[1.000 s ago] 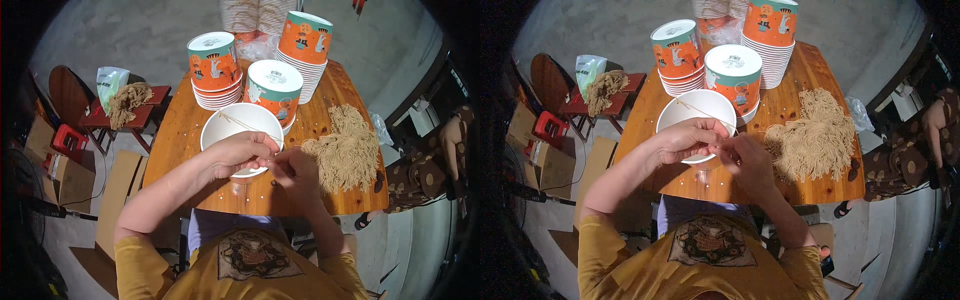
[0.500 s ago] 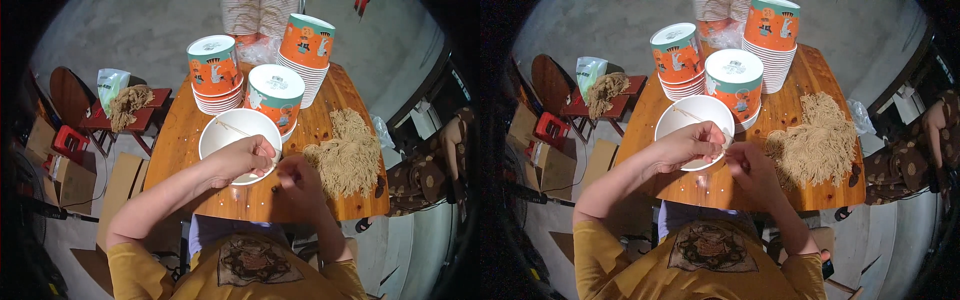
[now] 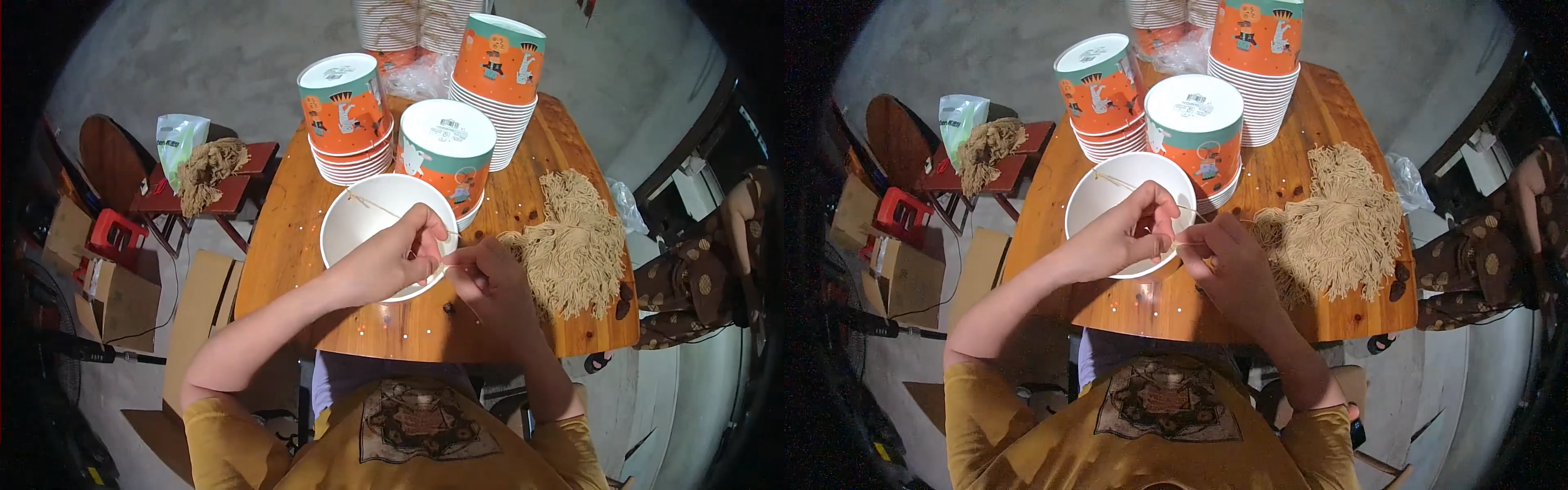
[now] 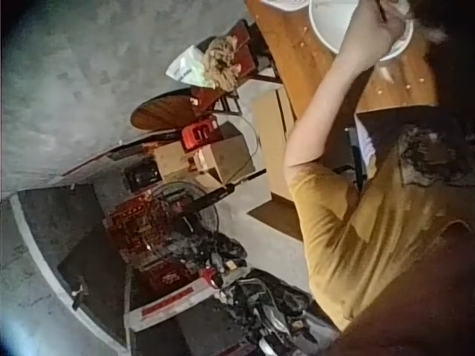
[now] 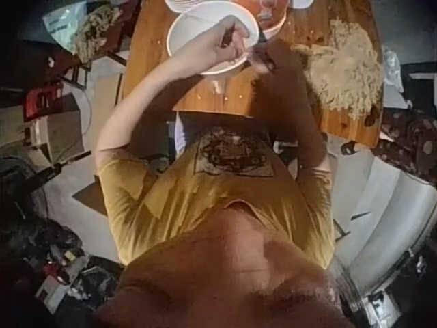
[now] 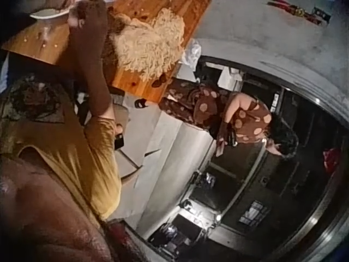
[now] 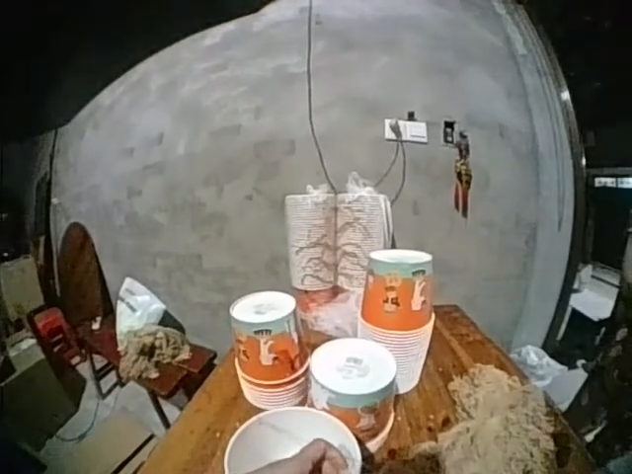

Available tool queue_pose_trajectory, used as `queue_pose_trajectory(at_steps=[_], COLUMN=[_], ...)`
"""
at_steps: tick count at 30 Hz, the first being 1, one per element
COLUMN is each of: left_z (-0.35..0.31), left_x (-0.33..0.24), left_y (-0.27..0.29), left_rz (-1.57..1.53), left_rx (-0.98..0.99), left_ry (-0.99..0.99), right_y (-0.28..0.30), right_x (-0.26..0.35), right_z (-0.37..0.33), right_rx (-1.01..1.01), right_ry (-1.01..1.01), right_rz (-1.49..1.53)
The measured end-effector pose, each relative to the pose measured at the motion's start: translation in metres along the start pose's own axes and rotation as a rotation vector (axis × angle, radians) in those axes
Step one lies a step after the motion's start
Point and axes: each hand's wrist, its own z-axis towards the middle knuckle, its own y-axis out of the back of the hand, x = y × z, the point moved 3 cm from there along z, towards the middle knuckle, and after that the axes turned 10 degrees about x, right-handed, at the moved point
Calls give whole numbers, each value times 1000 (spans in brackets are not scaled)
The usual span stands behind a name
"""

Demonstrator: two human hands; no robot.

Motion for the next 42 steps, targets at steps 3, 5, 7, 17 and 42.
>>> queue_pose_trajectory(at_steps=[3,5,7,17,42], left_z=[-3,-4,-2,-2,-13], left_x=[-5,-9,-3,0,8], left_y=[-2,-4,1,15,9], left_rz=[267,410,155,-148,-135], left_rx=[-41,-52,13,78,57], left_ry=[-113,-155,-76,30,130], right_y=[0,2,3,-3,-15], right_x=[3,1,1,-10,-1], right_z=[2,2,3,11,7], right_rx=[-12,2,22,113,42], right_ry=[-56,-36,-14,-55,-121], right_rz=[-15,-62,-108,174,420])
